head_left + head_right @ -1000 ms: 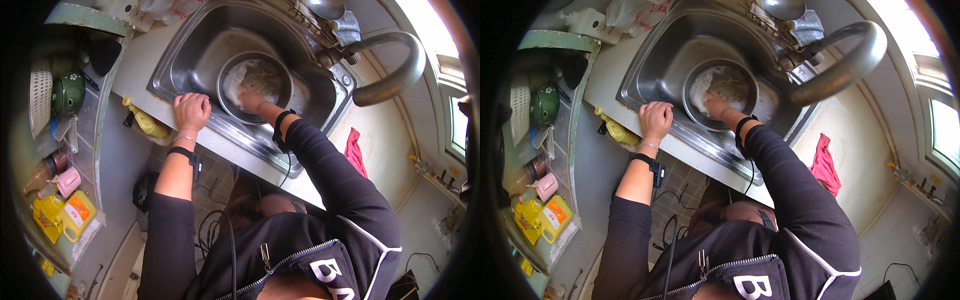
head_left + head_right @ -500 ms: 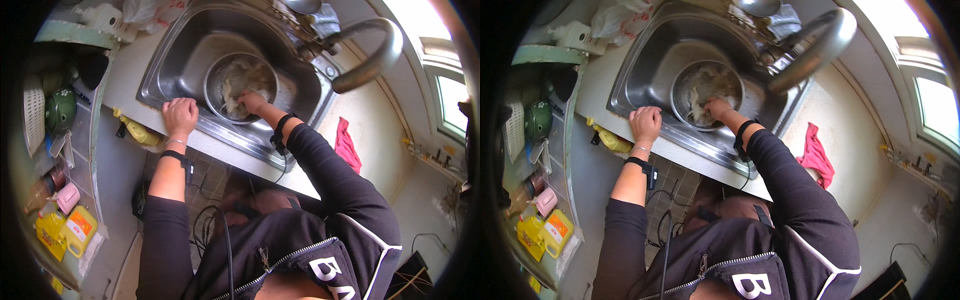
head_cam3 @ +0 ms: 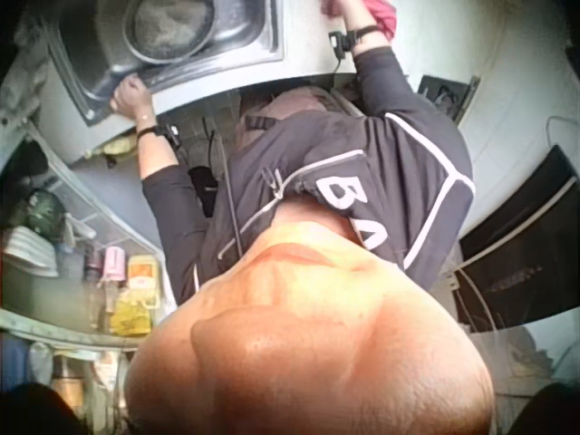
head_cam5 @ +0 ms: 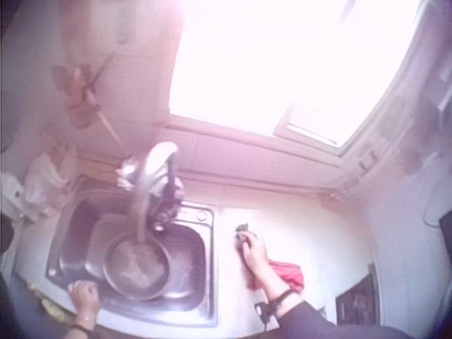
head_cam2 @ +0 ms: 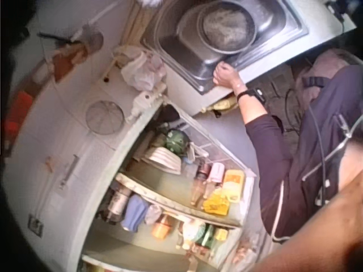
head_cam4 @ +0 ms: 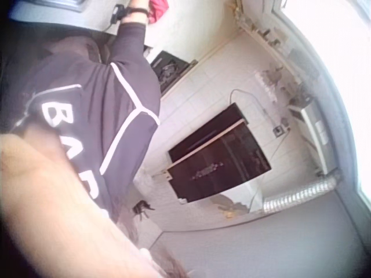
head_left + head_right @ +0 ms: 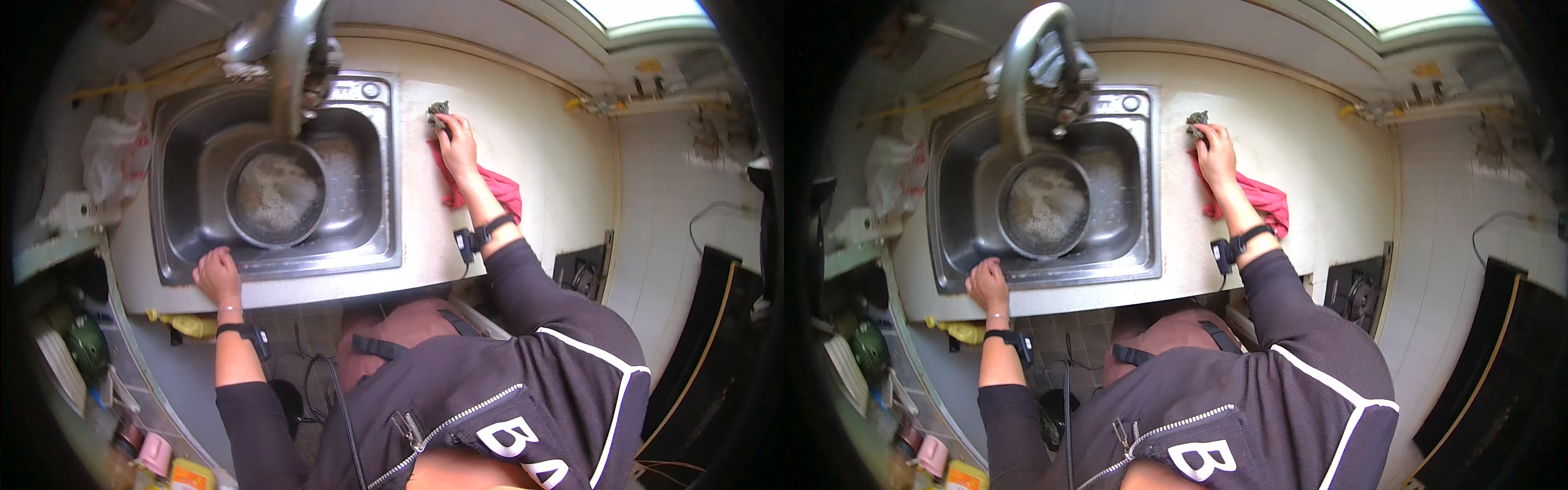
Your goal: The person washes a pink cloth in the sink, wrings it, and wipes the countertop and stovetop. They then use a steel wool pad to scrub the countertop, rinsing the pad in the sink between scrubbing cycles.
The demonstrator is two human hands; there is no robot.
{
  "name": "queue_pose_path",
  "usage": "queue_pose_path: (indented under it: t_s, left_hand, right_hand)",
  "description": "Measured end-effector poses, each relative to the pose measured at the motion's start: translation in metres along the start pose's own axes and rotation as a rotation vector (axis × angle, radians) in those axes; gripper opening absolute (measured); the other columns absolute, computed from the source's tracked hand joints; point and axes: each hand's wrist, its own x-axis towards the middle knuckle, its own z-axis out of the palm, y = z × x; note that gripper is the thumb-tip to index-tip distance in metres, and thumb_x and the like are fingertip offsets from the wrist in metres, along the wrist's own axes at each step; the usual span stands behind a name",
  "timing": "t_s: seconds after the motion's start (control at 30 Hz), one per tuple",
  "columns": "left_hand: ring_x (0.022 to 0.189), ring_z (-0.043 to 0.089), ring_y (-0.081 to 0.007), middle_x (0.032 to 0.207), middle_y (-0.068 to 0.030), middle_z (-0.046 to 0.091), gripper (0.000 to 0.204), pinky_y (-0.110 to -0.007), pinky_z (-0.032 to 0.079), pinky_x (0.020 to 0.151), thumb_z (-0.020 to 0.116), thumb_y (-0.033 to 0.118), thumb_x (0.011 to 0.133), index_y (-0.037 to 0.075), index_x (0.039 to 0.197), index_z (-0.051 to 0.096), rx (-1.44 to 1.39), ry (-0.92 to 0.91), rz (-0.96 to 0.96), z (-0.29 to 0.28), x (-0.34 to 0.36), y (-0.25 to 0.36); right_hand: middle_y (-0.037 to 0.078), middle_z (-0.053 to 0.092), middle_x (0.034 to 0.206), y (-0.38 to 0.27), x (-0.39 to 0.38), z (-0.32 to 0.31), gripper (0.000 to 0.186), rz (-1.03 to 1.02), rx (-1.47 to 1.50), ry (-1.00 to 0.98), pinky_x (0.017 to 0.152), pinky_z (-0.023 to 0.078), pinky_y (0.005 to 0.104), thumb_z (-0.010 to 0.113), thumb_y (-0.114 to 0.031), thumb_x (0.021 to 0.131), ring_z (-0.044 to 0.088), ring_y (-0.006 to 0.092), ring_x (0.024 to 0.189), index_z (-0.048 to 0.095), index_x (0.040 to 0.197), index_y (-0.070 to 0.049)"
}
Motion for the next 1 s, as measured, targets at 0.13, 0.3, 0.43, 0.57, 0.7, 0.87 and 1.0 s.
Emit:
queue_pose_path:
  t_s: [0.13,0.3,0.43,0.57,0.7,0.87,1.0]
  left_hand:
    - [0.099,0.063,-0.0205,0.095,0.0020,0.071,0.025,-0.039,0.041,0.088,0.047,0.023,0.092,0.018,0.089,0.071,0.034,-0.016,0.021,0.009,0.000,-0.010]
    - [0.102,0.061,-0.0209,0.098,0.0018,0.072,0.030,-0.041,0.039,0.090,0.043,0.028,0.096,0.017,0.096,0.071,0.060,-0.126,-0.001,0.011,0.000,-0.018]
    - [0.113,0.059,-0.0245,0.117,-0.0040,0.068,0.032,-0.041,0.039,0.094,0.051,0.027,0.097,0.014,0.125,0.059,-0.094,-0.044,-0.177,0.005,0.009,0.022]
    - [0.130,0.042,-0.0434,0.136,-0.0231,0.051,0.054,-0.052,0.032,0.108,0.060,0.022,0.088,0.001,0.136,0.045,-0.293,0.122,0.331,0.019,0.025,0.155]
    - [0.143,0.023,-0.0461,0.152,-0.0212,0.034,0.065,-0.054,0.023,0.114,0.063,0.031,0.087,0.007,0.144,0.042,-0.242,-0.116,0.724,0.058,0.026,0.351]
    - [0.142,0.019,-0.0519,0.158,-0.0195,0.022,0.074,-0.062,0.025,0.111,0.054,0.052,0.092,0.011,0.150,0.033,0.045,-0.214,0.467,0.104,0.036,0.530]
    - [0.143,0.019,-0.0484,0.160,-0.0163,0.021,0.072,-0.066,0.025,0.109,0.051,0.051,0.094,0.017,0.153,0.029,0.171,-0.089,0.482,0.122,0.048,0.583]
  right_hand:
    - [0.024,0.043,0.145,0.009,0.007,0.029,0.044,0.229,0.379,-0.227,0.112,0.036,0.0400,0.054,-0.003,0.089,0.042,0.0373,0.134,0.057,0.133,-0.011]
    - [0.018,0.050,0.140,0.064,0.004,0.014,0.040,-0.115,-0.143,-0.123,0.107,0.039,0.0479,0.054,-0.015,0.092,0.045,0.0355,0.131,0.056,0.132,-0.017]
    - [0.017,0.054,0.124,0.177,-0.017,-0.073,0.045,0.559,-0.344,-0.020,0.094,0.047,0.0480,0.052,-0.010,0.091,0.052,0.0352,0.117,0.050,0.135,-0.017]
    - [0.020,0.053,0.126,0.214,-0.040,-0.084,0.032,0.654,-0.163,0.203,0.090,0.046,0.0498,0.046,-0.030,0.100,0.056,0.0394,0.110,0.055,0.122,-0.010]
    - [0.016,0.042,0.149,0.177,-0.028,-0.042,0.047,-0.030,-0.073,-0.215,0.111,0.026,0.0576,0.055,-0.025,0.093,0.034,0.0324,0.140,0.050,0.140,-0.021]
    - [0.012,0.042,0.148,0.210,0.034,-0.072,0.044,0.042,-0.108,-0.120,0.113,0.025,0.0558,0.054,-0.031,0.096,0.034,0.0306,0.140,0.049,0.139,-0.026]
    - [0.014,0.045,0.142,0.352,0.048,-0.159,0.039,0.349,-0.259,0.004,0.108,0.033,0.0538,0.057,-0.024,0.093,0.041,0.0311,0.134,0.055,0.131,-0.021]
